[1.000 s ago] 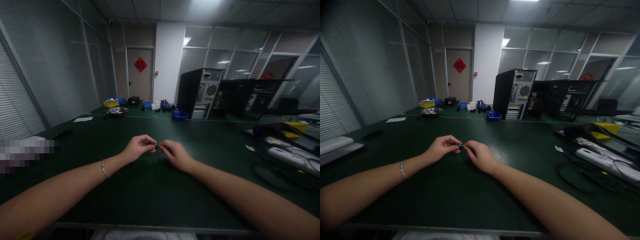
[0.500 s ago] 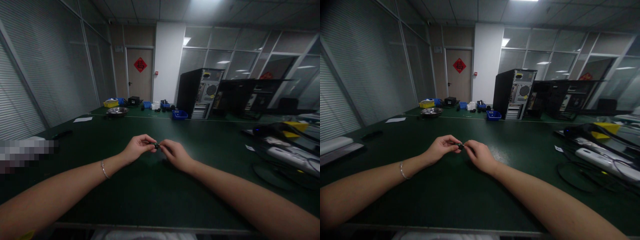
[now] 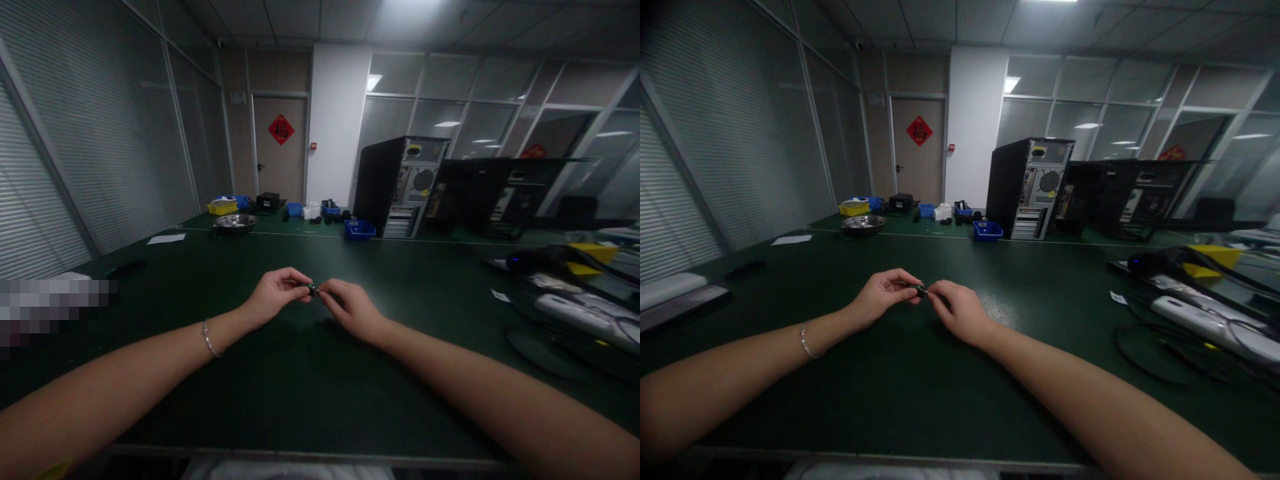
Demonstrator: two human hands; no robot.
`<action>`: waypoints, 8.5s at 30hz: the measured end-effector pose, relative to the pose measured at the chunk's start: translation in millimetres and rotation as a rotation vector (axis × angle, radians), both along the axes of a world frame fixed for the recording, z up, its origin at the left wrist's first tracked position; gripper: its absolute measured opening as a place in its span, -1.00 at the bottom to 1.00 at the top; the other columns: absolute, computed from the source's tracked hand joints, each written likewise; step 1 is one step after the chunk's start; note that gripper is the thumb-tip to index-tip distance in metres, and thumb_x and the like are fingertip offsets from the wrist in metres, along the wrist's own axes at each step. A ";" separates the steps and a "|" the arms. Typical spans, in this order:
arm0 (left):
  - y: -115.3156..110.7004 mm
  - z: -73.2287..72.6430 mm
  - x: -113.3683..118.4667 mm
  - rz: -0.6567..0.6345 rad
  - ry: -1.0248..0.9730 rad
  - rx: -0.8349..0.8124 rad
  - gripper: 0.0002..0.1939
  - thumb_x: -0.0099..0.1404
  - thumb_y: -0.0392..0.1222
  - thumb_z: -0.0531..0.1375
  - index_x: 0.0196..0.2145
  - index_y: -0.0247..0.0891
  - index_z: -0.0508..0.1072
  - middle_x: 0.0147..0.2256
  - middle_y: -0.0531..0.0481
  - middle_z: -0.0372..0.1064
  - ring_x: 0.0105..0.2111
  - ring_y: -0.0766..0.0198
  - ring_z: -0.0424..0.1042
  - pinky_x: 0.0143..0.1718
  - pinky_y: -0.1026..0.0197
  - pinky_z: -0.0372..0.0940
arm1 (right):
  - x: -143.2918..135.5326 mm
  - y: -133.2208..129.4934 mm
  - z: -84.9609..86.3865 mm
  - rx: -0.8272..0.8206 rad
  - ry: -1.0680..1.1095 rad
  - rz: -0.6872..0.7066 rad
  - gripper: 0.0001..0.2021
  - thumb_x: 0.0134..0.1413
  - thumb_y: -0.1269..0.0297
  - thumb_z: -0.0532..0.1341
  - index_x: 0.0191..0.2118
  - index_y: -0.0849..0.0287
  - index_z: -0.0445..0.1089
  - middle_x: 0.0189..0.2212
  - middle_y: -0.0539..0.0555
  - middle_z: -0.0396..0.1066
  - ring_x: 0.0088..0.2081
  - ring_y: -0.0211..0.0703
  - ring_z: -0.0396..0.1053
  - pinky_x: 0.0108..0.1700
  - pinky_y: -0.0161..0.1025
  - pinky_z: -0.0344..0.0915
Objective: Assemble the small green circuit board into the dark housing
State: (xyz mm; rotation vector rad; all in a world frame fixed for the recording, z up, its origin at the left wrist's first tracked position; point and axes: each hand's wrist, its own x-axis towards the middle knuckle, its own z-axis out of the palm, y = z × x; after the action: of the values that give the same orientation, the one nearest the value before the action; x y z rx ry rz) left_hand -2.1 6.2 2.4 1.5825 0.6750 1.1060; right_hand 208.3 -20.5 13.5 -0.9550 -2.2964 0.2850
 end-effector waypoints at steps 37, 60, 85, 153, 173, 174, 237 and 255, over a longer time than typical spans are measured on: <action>4.8 -7.4 -2.8 -0.105 0.265 -0.001 -0.66 0.16 -0.26 0.28 -0.08 -0.31 0.45 -0.22 -0.06 0.44 -0.22 0.22 0.43 -0.14 0.13 0.33 | -0.3 -0.7 1.4 -0.005 0.026 0.108 -0.80 0.27 0.33 0.06 -0.11 0.18 0.39 -0.27 0.11 0.40 -0.24 -0.16 0.35 -0.19 -0.24 0.27; 0.2 1.4 0.5 0.048 0.121 0.069 -0.74 0.12 -0.30 0.31 -0.19 -0.34 0.52 -0.23 -0.08 0.51 -0.29 0.26 0.51 -0.10 0.13 0.41 | 2.8 4.4 -1.3 -0.010 -0.051 -0.090 -0.82 0.25 0.29 0.08 -0.24 0.16 0.43 -0.34 0.06 0.39 -0.32 -0.20 0.32 -0.31 -0.31 0.19; -3.5 2.6 3.7 0.021 0.011 -0.079 -0.70 0.09 -0.22 0.35 -0.20 -0.38 0.51 -0.20 -0.14 0.50 -0.26 0.18 0.52 -0.11 0.04 0.43 | 0.4 2.5 -1.1 -0.069 0.069 -0.024 -0.81 0.26 0.30 0.06 -0.23 0.18 0.41 -0.33 0.06 0.40 -0.29 -0.19 0.33 -0.26 -0.29 0.22; -2.2 0.2 -6.1 -0.079 0.393 0.230 -0.56 0.14 -0.25 0.28 -0.04 -0.24 0.27 -0.22 -0.03 0.34 -0.25 0.26 0.40 -0.20 0.16 0.33 | 2.9 2.5 -2.3 0.041 0.129 0.053 -0.78 0.08 0.39 0.22 -0.11 0.15 0.33 -0.22 0.09 0.30 -0.23 -0.18 0.30 -0.21 -0.26 0.28; -10.0 4.9 -3.0 -0.127 0.408 0.193 -0.61 0.17 -0.27 0.27 -0.06 -0.27 0.26 -0.32 0.02 0.40 -0.28 0.23 0.46 -0.24 0.18 0.33 | -2.6 -1.5 -2.3 0.064 0.092 0.055 -0.79 0.08 0.39 0.22 -0.13 0.14 0.32 -0.22 0.08 0.31 -0.21 -0.16 0.29 -0.21 -0.25 0.24; -9.8 4.4 -3.0 -0.131 0.409 0.189 -0.61 0.17 -0.27 0.27 -0.06 -0.27 0.26 -0.32 0.02 0.40 -0.28 0.23 0.46 -0.24 0.18 0.33 | -2.8 -1.2 -2.7 0.062 0.091 0.054 -0.79 0.08 0.39 0.22 -0.13 0.14 0.32 -0.23 0.08 0.31 -0.22 -0.16 0.29 -0.22 -0.25 0.24; -6.9 5.4 -5.2 -0.008 0.586 0.410 -0.72 0.29 -0.15 0.14 -0.06 -0.24 0.44 -0.16 -0.06 0.43 -0.20 0.18 0.39 -0.18 0.18 0.27 | 1.9 8.1 -5.0 -0.097 -0.087 -0.079 -0.70 0.28 0.15 0.04 -0.37 0.19 0.39 -0.42 0.02 0.34 -0.41 -0.25 0.26 -0.39 -0.32 0.14; -9.0 5.4 -4.7 0.000 0.641 0.549 -0.73 0.29 -0.20 0.16 -0.06 -0.21 0.46 -0.14 -0.07 0.46 -0.14 0.16 0.42 -0.09 0.17 0.26 | 1.9 5.2 -2.1 -0.064 -0.148 -0.051 -0.70 0.28 0.16 0.03 -0.38 0.18 0.39 -0.48 0.00 0.34 -0.45 -0.26 0.24 -0.41 -0.34 0.11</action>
State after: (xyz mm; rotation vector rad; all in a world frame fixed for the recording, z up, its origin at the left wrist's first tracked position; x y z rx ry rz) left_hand -6.8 -2.8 7.8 2.4578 0.8227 0.8076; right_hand 210.2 -15.3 11.4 -1.0975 -2.4049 0.2757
